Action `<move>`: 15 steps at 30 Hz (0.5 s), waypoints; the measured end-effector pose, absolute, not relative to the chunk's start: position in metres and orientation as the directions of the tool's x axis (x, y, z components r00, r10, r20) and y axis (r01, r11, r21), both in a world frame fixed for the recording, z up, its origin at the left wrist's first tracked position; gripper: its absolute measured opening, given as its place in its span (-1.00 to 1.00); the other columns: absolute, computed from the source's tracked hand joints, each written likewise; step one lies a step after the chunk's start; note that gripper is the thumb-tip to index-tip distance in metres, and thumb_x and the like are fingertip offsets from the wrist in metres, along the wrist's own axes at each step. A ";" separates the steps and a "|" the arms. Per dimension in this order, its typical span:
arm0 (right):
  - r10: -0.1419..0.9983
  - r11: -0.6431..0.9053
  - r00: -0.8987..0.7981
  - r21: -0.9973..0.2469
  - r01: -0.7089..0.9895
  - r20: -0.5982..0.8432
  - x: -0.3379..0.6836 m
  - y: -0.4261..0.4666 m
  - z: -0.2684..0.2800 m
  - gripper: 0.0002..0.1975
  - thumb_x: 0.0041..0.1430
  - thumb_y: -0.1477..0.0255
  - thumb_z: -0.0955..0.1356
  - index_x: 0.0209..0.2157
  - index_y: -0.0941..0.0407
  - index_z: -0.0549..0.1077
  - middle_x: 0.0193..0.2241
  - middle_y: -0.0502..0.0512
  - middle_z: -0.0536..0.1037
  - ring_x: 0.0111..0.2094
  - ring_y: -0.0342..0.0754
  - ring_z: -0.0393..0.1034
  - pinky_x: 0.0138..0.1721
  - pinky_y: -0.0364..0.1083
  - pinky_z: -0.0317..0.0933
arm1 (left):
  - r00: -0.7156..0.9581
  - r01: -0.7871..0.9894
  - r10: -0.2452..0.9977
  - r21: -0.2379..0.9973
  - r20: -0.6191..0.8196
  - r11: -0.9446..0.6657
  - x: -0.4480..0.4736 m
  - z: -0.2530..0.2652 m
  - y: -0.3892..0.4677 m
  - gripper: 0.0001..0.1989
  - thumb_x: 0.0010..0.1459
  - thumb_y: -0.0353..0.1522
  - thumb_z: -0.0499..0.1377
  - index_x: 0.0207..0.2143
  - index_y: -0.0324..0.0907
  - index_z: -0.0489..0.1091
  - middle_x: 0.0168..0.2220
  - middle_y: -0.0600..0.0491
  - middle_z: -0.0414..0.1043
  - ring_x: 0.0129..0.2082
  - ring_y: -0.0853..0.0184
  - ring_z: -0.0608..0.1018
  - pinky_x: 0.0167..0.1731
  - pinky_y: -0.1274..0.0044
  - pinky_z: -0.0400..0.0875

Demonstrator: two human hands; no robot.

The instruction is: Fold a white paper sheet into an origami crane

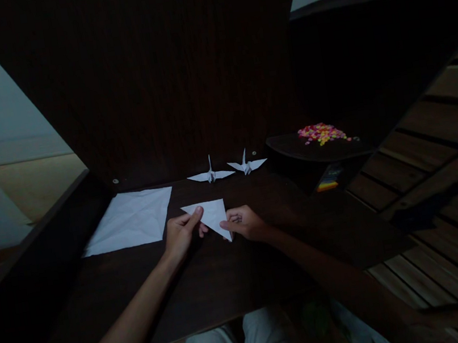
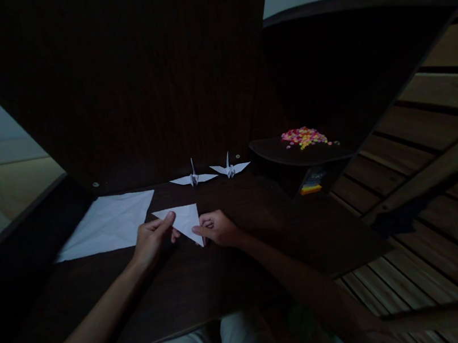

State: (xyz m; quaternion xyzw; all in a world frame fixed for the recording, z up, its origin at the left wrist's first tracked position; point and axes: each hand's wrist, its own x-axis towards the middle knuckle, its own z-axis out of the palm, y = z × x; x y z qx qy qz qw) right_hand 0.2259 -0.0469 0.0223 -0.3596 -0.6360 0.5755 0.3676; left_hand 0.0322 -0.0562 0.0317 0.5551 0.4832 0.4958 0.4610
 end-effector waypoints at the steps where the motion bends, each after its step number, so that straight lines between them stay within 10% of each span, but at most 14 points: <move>1: 0.873 0.074 -0.485 -0.997 0.024 0.053 0.226 -0.046 0.022 -0.60 -0.08 0.11 0.44 -0.57 0.17 0.37 -0.65 0.01 0.50 -0.61 -0.16 0.37 -0.53 -0.18 0.22 | 0.034 0.063 0.995 0.993 0.099 -0.101 0.033 0.032 -0.056 -0.55 0.11 -0.11 0.17 -0.69 -0.23 0.45 -0.68 0.02 0.43 -0.70 0.42 0.38 -0.59 0.57 0.28; 15: 0.895 0.009 -0.442 -0.995 -0.103 0.054 0.219 -0.039 0.014 -0.57 -0.03 0.08 0.40 -0.32 0.14 0.31 -0.59 -0.08 0.46 -0.67 -0.15 0.39 -0.66 -0.19 0.27 | -0.070 0.034 0.987 0.989 0.148 -0.146 0.023 0.037 -0.051 -0.55 0.12 -0.12 0.17 -0.69 -0.22 0.41 -0.64 0.02 0.40 -0.63 0.40 0.37 -0.54 0.56 0.28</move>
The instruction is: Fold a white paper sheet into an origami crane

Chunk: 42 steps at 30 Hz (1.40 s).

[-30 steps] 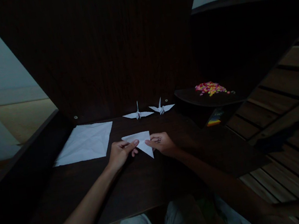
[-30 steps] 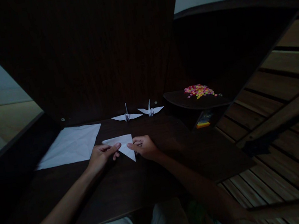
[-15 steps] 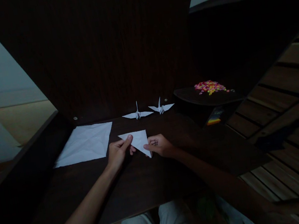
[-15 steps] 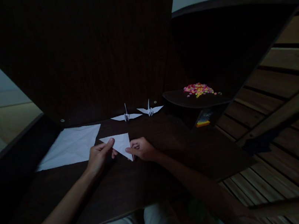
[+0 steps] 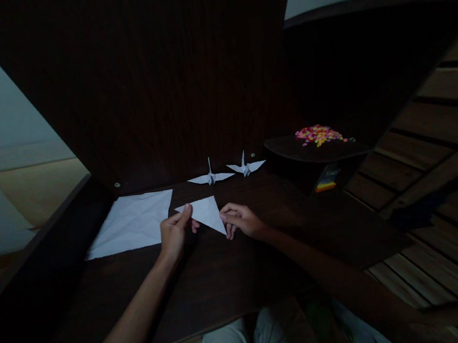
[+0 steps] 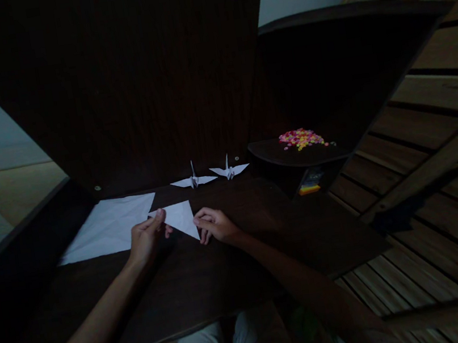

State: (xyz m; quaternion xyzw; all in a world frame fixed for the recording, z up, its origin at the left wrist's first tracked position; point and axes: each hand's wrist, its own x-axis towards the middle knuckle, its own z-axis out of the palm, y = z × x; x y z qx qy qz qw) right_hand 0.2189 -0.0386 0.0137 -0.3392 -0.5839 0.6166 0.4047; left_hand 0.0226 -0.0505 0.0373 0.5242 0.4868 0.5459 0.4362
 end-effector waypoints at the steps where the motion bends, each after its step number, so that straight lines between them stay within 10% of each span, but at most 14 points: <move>1: 0.911 0.026 -0.405 -0.990 -0.136 0.079 0.218 -0.039 0.012 -0.54 -0.04 0.12 0.42 -0.22 0.11 0.28 -0.57 -0.10 0.46 -0.66 -0.15 0.40 -0.66 -0.19 0.27 | -0.074 0.044 0.987 0.989 0.142 -0.139 0.024 0.036 -0.051 -0.55 0.12 -0.11 0.16 -0.69 -0.22 0.42 -0.64 0.02 0.41 -0.63 0.39 0.38 -0.53 0.56 0.29; 17: 0.928 0.114 -0.355 -0.993 -0.029 0.117 0.217 -0.047 0.012 -0.51 -0.02 0.23 0.43 -0.06 0.12 0.35 -0.43 -0.04 0.45 -0.62 -0.23 0.34 -0.71 -0.26 0.16 | 0.061 -0.019 0.992 0.993 0.113 -0.112 0.043 0.038 -0.062 -0.51 -0.09 -0.06 0.29 -0.24 -0.26 0.50 -0.30 -0.04 0.57 -0.34 0.23 0.57 -0.32 0.47 0.48; 32: 0.971 0.075 -0.217 -0.989 -0.123 0.101 0.213 -0.049 0.010 -0.69 0.05 0.21 0.33 -0.30 0.17 0.39 -0.49 0.05 0.50 -0.59 -0.10 0.42 -0.67 -0.16 0.30 | -0.009 -0.162 0.999 0.986 0.043 -0.044 0.043 0.031 -0.058 -0.65 -0.09 -0.18 0.32 -0.33 -0.27 0.46 -0.36 0.02 0.54 -0.38 0.26 0.58 -0.35 0.43 0.56; 42: 0.989 0.107 -0.086 -0.983 -0.151 0.121 0.228 -0.035 0.019 -0.57 -0.08 0.06 0.42 -0.46 0.17 0.39 -0.65 0.07 0.49 -0.66 -0.08 0.40 -0.70 -0.15 0.26 | -0.092 0.049 0.991 0.994 0.099 -0.095 0.034 0.036 -0.056 -0.84 -0.07 -0.31 0.27 -0.49 -0.25 0.47 -0.52 0.06 0.52 -0.47 0.29 0.53 -0.36 0.49 0.42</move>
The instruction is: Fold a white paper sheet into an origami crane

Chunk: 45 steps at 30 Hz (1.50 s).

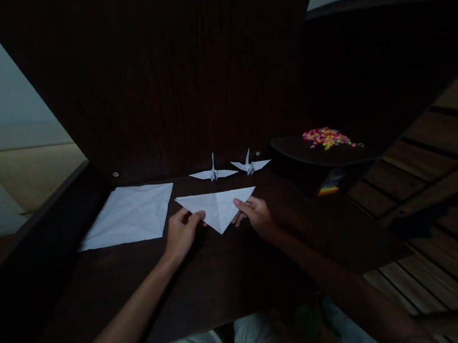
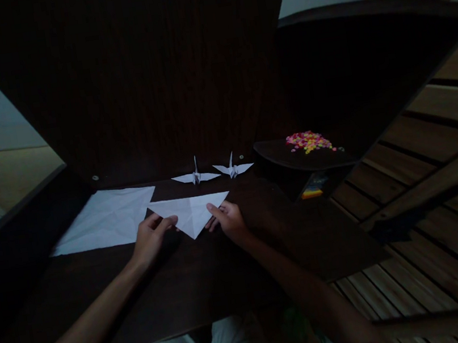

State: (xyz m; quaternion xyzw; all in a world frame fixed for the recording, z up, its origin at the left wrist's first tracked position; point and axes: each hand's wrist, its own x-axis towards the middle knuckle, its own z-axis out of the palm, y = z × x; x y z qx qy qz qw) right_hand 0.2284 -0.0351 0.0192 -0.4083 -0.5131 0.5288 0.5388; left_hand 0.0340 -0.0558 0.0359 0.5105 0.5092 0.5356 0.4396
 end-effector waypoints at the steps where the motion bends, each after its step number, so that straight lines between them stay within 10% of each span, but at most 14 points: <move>1: 0.988 0.106 -0.096 -0.982 -0.158 0.122 0.229 -0.035 0.020 -0.56 -0.09 0.06 0.43 -0.48 0.18 0.40 -0.67 0.07 0.49 -0.67 -0.09 0.39 -0.69 -0.15 0.27 | -0.101 0.044 0.991 0.995 0.090 -0.086 0.035 0.036 -0.057 -0.82 -0.08 -0.29 0.29 -0.46 -0.25 0.48 -0.47 0.04 0.54 -0.43 0.27 0.54 -0.33 0.48 0.42; 8: 0.970 0.073 -0.213 -0.978 -0.193 0.115 0.221 -0.043 0.024 -0.58 -0.09 0.09 0.45 -0.54 0.21 0.44 -0.71 0.06 0.49 -0.71 -0.12 0.37 -0.66 -0.16 0.30 | 0.011 -0.026 1.000 1.000 -0.005 0.005 0.049 0.035 -0.070 -0.51 -0.19 -0.24 0.39 -0.20 -0.29 0.46 -0.08 -0.14 0.51 -0.09 0.10 0.53 -0.02 0.32 0.36; 34: 0.974 0.170 -0.115 -0.966 -0.195 0.195 0.249 -0.020 0.024 -0.69 -0.11 0.30 0.47 -0.70 0.16 0.36 -0.78 -0.07 0.41 -0.81 -0.29 0.13 -0.80 -0.28 -0.06 | 0.030 0.021 0.995 0.995 -0.094 0.093 0.040 0.033 -0.064 -0.42 -0.27 -0.26 0.43 -0.13 -0.24 0.45 -0.12 -0.12 0.54 -0.07 0.06 0.53 0.03 0.27 0.36; 45: 0.974 0.200 -0.100 -0.979 -0.036 0.203 0.252 -0.021 0.029 -0.55 -0.05 0.07 0.41 -0.69 0.16 0.39 -0.79 -0.03 0.38 -0.83 -0.28 0.12 -0.80 -0.25 -0.07 | 0.070 -0.036 0.992 0.993 -0.109 0.112 0.038 0.033 -0.063 -0.43 -0.27 -0.28 0.43 -0.15 -0.29 0.46 -0.20 -0.14 0.56 -0.19 0.08 0.58 -0.09 0.28 0.44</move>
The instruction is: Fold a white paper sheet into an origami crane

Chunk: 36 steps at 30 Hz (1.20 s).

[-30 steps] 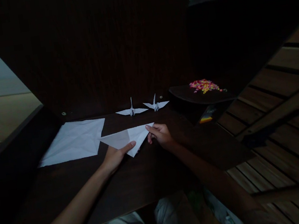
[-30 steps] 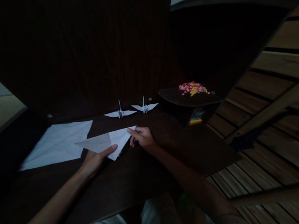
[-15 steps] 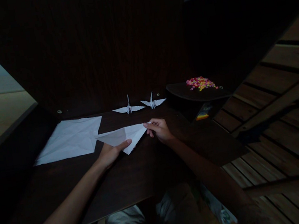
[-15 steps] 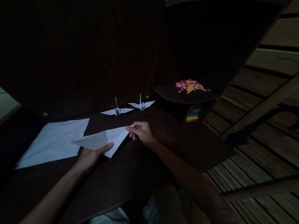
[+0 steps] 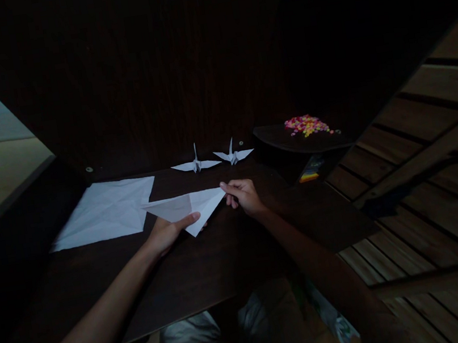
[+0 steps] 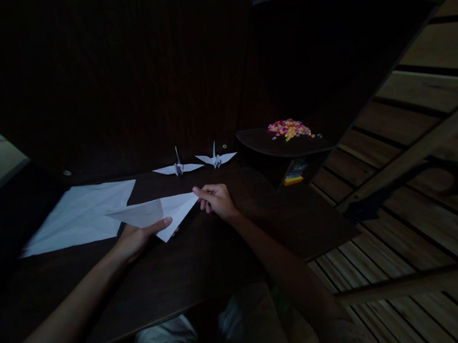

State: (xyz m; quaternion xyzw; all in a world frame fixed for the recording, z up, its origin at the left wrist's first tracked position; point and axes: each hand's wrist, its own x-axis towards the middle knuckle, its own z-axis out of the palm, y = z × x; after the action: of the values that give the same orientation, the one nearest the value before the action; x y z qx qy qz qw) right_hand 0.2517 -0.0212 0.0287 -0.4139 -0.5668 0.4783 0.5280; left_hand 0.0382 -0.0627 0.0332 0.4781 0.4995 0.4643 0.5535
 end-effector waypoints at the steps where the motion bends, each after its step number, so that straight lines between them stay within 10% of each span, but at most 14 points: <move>1: 0.974 0.203 -0.093 -0.979 -0.020 0.204 0.252 -0.020 0.028 -0.53 -0.04 0.04 0.40 -0.68 0.17 0.40 -0.80 -0.03 0.38 -0.83 -0.27 0.12 -0.80 -0.25 -0.08 | 0.073 -0.042 0.991 0.992 -0.115 0.118 0.038 0.033 -0.063 -0.43 -0.27 -0.27 0.43 -0.15 -0.30 0.46 -0.22 -0.14 0.57 -0.21 0.08 0.59 -0.11 0.28 0.44; 10: 0.969 0.197 -0.127 -0.973 -0.117 0.211 0.252 -0.020 0.025 -0.51 0.02 -0.01 0.34 -0.56 0.17 0.46 -0.72 0.00 0.43 -0.77 -0.25 0.20 -0.76 -0.24 0.01 | 0.157 -0.169 0.968 0.961 -0.195 0.221 0.041 0.039 -0.064 -0.60 -0.17 -0.34 0.40 -0.25 -0.33 0.45 -0.39 -0.13 0.58 -0.48 0.17 0.60 -0.38 0.36 0.54; 36: 0.959 0.137 -0.240 -0.987 -0.078 0.152 0.239 -0.026 0.024 -0.56 -0.04 0.07 0.39 -0.66 0.17 0.38 -0.73 0.03 0.47 -0.78 -0.24 0.21 -0.74 -0.23 0.03 | 0.124 -0.137 0.982 0.977 -0.144 0.161 0.044 0.030 -0.062 -0.54 -0.17 -0.28 0.39 -0.19 -0.33 0.46 -0.32 -0.16 0.58 -0.27 0.06 0.60 -0.19 0.28 0.48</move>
State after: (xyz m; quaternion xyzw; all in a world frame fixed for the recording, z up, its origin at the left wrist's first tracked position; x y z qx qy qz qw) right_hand 0.2393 -0.0256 0.0236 -0.3811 -0.5778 0.5351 0.4844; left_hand 0.0443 -0.0624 0.0302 0.4496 0.4697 0.4663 0.5998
